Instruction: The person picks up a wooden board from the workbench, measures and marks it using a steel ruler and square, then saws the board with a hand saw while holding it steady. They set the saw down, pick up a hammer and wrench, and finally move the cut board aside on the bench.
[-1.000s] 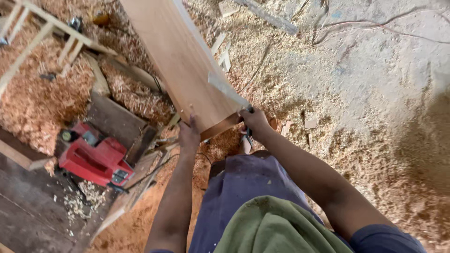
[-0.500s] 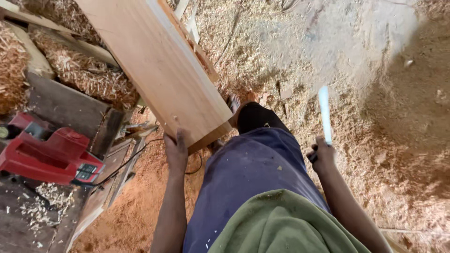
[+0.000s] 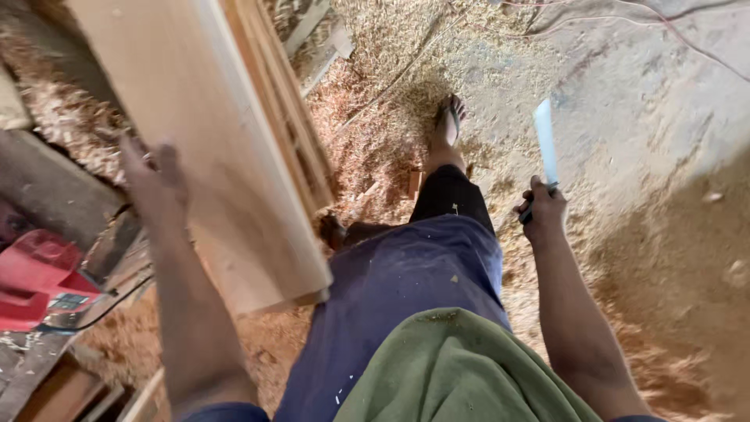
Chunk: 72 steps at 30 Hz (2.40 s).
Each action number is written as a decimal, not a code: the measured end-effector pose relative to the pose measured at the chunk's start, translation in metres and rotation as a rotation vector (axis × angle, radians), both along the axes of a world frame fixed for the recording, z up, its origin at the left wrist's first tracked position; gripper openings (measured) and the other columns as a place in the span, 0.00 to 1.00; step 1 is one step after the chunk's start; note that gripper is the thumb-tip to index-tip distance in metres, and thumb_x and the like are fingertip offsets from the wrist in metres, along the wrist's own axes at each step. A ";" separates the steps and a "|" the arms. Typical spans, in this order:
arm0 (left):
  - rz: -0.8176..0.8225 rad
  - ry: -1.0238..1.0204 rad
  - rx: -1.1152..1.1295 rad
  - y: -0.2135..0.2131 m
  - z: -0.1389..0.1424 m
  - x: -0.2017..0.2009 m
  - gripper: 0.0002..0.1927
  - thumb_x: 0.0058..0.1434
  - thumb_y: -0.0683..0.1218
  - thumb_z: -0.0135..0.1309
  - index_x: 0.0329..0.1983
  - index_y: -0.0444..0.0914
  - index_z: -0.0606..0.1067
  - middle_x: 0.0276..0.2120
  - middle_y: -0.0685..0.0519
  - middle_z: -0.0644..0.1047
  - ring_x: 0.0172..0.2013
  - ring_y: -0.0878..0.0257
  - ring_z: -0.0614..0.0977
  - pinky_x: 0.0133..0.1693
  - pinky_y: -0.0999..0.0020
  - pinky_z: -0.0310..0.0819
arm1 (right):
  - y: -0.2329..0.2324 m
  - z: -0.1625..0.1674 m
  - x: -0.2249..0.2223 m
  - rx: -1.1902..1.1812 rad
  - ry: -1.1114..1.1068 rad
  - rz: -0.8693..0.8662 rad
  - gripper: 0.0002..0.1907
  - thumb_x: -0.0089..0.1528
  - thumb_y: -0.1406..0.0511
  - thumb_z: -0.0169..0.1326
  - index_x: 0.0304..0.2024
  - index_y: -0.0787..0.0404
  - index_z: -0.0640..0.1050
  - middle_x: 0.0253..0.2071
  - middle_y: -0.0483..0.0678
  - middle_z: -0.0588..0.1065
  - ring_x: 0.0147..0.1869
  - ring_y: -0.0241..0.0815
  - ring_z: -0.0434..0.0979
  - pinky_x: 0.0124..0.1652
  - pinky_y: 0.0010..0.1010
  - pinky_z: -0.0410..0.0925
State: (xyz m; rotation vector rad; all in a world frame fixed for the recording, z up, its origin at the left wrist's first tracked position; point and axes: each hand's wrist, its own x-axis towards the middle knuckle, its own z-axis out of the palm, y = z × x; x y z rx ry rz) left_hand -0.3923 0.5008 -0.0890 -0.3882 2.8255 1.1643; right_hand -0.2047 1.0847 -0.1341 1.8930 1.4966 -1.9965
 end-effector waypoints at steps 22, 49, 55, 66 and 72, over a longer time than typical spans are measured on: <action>0.562 -0.063 -0.635 0.076 0.000 -0.121 0.40 0.75 0.68 0.43 0.68 0.28 0.67 0.59 0.32 0.74 0.58 0.36 0.75 0.60 0.40 0.62 | 0.209 0.032 -0.247 0.037 -0.176 -0.017 0.11 0.68 0.61 0.58 0.38 0.58 0.71 0.20 0.47 0.65 0.19 0.43 0.63 0.20 0.41 0.62; 0.138 -0.188 -0.273 0.001 -0.012 -0.471 0.28 0.69 0.58 0.54 0.64 0.36 0.69 0.56 0.40 0.73 0.52 0.44 0.76 0.45 0.49 0.76 | -0.298 0.029 -0.685 -0.152 0.110 1.031 0.11 0.73 0.60 0.47 0.42 0.60 0.64 0.27 0.47 0.69 0.23 0.39 0.70 0.25 0.34 0.71; 0.326 0.011 -0.238 0.005 -0.008 -0.475 0.21 0.66 0.53 0.61 0.58 0.39 0.75 0.53 0.44 0.75 0.51 0.46 0.78 0.49 0.54 0.76 | -0.306 0.018 -0.678 -0.205 0.137 1.025 0.09 0.72 0.62 0.45 0.42 0.59 0.62 0.28 0.47 0.70 0.24 0.38 0.72 0.26 0.33 0.74; 0.363 -0.111 -0.218 0.007 -0.022 -0.475 0.12 0.66 0.55 0.60 0.42 0.42 0.79 0.41 0.54 0.79 0.38 0.61 0.81 0.42 0.63 0.78 | -0.311 0.023 -0.680 -0.283 0.014 0.944 0.10 0.72 0.61 0.45 0.44 0.61 0.63 0.28 0.47 0.70 0.24 0.38 0.72 0.26 0.34 0.73; 0.377 -0.145 -0.213 0.007 -0.024 -0.477 0.13 0.64 0.54 0.61 0.46 0.43 0.80 0.46 0.53 0.80 0.41 0.60 0.83 0.43 0.62 0.80 | -0.310 0.017 -0.682 -0.280 0.020 0.949 0.10 0.71 0.62 0.46 0.44 0.61 0.62 0.26 0.47 0.68 0.23 0.39 0.71 0.25 0.35 0.72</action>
